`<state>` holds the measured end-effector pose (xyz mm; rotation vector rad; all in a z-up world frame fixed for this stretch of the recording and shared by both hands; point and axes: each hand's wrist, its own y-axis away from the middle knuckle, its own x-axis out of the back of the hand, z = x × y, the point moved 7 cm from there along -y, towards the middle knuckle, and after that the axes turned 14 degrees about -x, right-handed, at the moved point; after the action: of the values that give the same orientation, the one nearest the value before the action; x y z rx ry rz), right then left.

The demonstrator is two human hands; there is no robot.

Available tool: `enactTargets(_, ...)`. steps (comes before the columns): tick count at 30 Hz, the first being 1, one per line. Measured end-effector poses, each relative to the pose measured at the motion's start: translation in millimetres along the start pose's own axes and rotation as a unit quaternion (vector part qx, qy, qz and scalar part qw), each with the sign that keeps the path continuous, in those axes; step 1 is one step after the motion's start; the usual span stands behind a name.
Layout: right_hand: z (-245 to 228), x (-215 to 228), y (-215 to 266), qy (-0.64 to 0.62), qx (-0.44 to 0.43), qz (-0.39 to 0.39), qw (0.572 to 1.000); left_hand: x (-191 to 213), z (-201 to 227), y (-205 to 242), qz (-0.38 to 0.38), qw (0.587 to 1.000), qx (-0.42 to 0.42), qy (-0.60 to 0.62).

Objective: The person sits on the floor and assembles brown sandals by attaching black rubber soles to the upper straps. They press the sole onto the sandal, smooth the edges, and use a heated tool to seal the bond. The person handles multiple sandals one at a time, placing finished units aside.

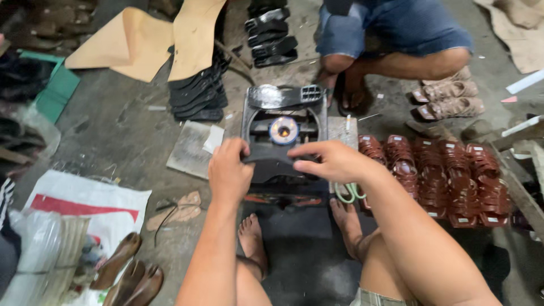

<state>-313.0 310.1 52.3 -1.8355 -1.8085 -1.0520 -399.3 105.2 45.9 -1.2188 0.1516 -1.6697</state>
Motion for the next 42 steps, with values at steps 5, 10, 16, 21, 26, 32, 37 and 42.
enactTargets(5, 3, 25, 2, -0.013, 0.067, 0.156, 0.985, -10, 3, -8, 0.074, 0.997, 0.006, -0.004)
enactTargets(10, 47, 42, -23, 0.014, -0.074, 0.266, 0.961, -27, -20, -5, 0.043, 0.998, 0.049, -0.027)
enactTargets(16, 83, 33, -40, 0.06, -0.065, 0.28, 0.956, -46, -48, 8, -0.001, 0.996, 0.093, -0.016)
enactTargets(21, 94, 32, -42, 0.082, -0.056, 0.287, 0.953, -46, -42, 7, -0.002, 0.997, 0.079, -0.015)
enactTargets(26, 88, 45, -28, 0.076, -0.073, 0.291, 0.951, -43, -22, 3, -0.017, 0.998, 0.046, 0.048)
enactTargets(32, 51, 58, 0, 0.03, 0.003, 0.246, 0.969, -36, 2, -8, -0.07, 0.993, -0.05, 0.074)
enactTargets(37, 26, 57, 14, -0.004, 0.077, 0.187, 0.979, -18, 12, -13, -0.074, 0.988, -0.128, 0.043)
enactTargets(42, 27, 53, 9, 0.004, 0.122, 0.192, 0.974, -25, 0, -8, -0.108, 0.985, -0.08, 0.109)
